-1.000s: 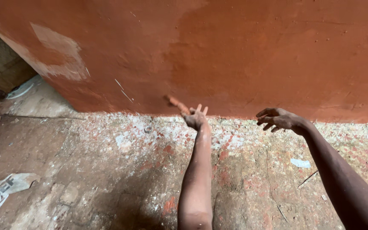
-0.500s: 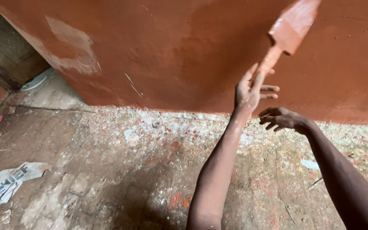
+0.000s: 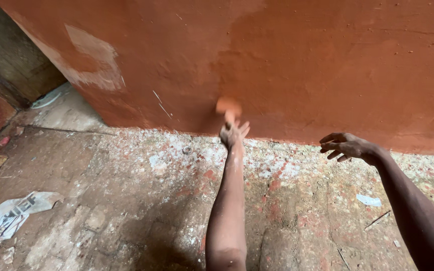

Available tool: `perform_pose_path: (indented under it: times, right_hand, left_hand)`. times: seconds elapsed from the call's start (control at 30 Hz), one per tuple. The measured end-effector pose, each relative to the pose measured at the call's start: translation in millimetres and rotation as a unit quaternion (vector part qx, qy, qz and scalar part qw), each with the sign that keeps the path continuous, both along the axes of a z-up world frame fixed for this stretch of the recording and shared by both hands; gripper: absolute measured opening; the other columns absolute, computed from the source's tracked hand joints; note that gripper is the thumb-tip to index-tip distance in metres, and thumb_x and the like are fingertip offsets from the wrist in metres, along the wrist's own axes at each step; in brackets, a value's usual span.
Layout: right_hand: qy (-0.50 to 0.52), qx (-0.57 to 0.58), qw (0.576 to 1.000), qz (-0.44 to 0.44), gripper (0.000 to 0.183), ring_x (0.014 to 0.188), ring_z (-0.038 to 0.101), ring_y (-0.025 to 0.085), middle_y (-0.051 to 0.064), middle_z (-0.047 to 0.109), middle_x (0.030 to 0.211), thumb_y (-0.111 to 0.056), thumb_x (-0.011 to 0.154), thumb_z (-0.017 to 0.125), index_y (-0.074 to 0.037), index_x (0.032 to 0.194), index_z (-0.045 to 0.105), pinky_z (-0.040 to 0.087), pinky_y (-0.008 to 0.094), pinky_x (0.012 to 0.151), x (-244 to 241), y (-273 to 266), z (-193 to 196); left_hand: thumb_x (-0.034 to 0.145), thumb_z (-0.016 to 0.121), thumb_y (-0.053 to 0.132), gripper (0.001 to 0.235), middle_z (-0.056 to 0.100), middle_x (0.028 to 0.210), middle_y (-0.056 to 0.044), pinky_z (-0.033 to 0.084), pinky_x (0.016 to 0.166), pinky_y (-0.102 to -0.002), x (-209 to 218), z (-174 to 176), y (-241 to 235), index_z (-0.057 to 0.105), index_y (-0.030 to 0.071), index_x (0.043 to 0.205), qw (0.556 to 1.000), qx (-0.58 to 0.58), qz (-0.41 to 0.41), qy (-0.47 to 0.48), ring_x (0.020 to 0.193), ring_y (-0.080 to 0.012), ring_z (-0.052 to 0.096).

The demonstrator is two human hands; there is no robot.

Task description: The person uses a paintbrush to apply reddish-brown paint to a wall, working in vertical strokes near the floor. The person repeatedly dips the brush into a container to reload paint and continues brushing the same wall section.

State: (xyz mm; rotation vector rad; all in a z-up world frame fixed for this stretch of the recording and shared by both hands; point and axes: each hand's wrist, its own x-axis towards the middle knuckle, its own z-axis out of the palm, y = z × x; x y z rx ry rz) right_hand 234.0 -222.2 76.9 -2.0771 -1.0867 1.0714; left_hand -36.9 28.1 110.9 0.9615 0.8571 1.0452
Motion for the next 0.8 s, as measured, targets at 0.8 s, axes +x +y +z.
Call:
perform_pose_path:
  times: [0.8]
  right_hand:
    - [-0.012, -0.004, 0.999, 0.031, 0.064, 0.126, 0.069, 0.03, 0.012, 0.066, 0.144, -0.046, 0.094, 0.059, -0.011, 0.147, 0.052, 0.06, 0.046, 0.102, -20, 19, 3]
  left_hand:
    - [0.102, 0.062, 0.052, 0.067, 0.06, 0.144, -0.015, 0.055, 0.099, -0.038, -13, -9, 24, 0.054, 0.003, 0.147, 0.984, -0.11, -0.137, -0.025, 0.117, -0.0246, 0.065]
